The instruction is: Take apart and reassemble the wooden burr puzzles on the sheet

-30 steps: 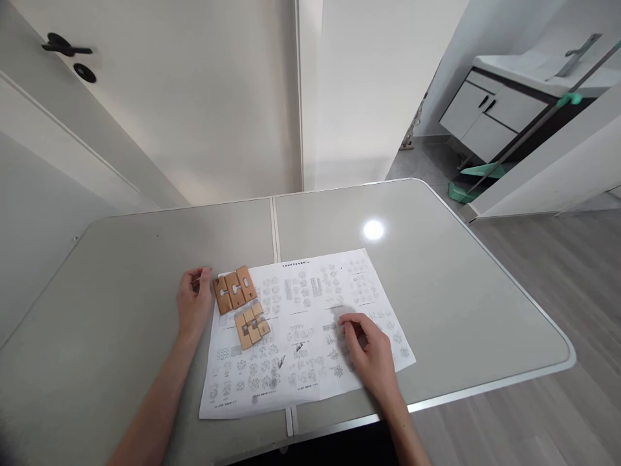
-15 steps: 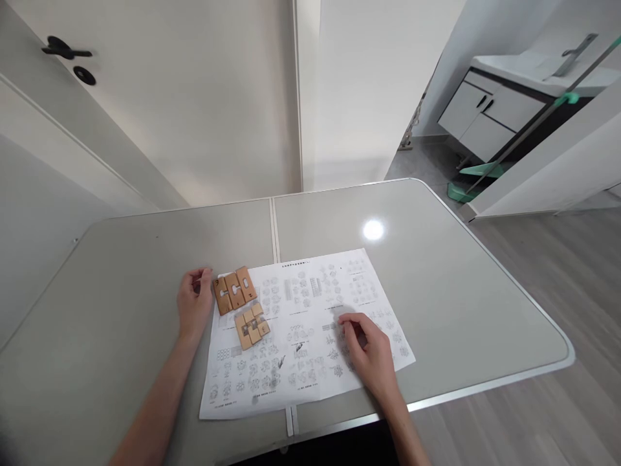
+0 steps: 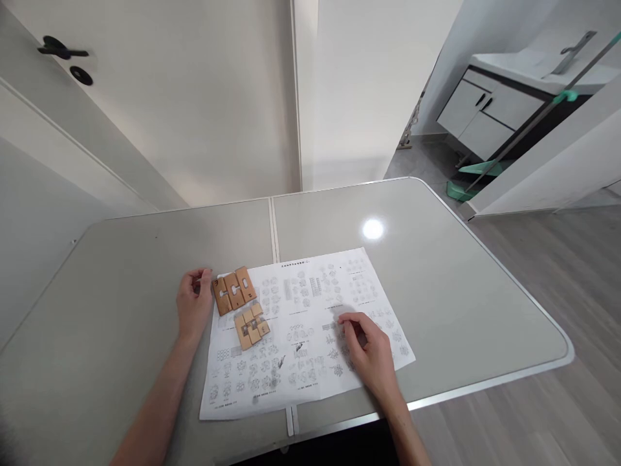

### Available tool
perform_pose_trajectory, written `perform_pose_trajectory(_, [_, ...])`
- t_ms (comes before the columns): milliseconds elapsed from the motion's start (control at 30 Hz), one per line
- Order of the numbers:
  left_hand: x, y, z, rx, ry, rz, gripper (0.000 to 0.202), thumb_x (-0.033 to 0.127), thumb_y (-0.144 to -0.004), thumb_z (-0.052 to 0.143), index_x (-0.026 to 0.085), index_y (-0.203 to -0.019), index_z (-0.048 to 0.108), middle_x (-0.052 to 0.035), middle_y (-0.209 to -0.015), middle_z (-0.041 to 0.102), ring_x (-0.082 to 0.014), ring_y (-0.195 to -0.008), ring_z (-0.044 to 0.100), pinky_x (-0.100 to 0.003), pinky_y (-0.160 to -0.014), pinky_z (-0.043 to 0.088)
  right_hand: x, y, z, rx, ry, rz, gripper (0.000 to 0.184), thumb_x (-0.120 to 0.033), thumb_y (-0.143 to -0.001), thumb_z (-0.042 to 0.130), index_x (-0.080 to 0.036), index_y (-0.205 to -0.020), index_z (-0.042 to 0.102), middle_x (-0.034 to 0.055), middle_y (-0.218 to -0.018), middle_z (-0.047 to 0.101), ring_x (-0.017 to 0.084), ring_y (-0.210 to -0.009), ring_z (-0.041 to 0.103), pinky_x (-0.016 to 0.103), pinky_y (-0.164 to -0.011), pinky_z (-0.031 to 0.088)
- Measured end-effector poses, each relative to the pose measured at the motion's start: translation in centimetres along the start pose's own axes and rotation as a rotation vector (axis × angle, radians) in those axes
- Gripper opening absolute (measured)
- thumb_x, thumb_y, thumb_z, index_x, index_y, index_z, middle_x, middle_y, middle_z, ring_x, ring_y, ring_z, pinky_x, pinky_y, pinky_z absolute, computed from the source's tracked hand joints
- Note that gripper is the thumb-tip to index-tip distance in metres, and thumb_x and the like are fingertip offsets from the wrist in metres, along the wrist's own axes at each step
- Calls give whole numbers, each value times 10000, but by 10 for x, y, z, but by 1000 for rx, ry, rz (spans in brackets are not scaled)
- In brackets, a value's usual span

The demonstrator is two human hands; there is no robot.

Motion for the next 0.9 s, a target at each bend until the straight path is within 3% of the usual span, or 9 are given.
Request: perform_pose_trajectory(900, [-10,1,6,-6,14,77,286,496,-981,579,218,-1012,638,-72,-1029,703,-236,-944,680,-356,-860,537,1,3,0,12,33,19,305,-488,-1005,584,-235,-1020,753,85,-1006,793,274,-918,722,343,-708,573])
Point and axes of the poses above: each hand's wrist, its own y-axis away from the middle knuckle, its own z-axis out of the palm, x = y × z, the point moved 3 cm from there along -y, towards the middle knuckle
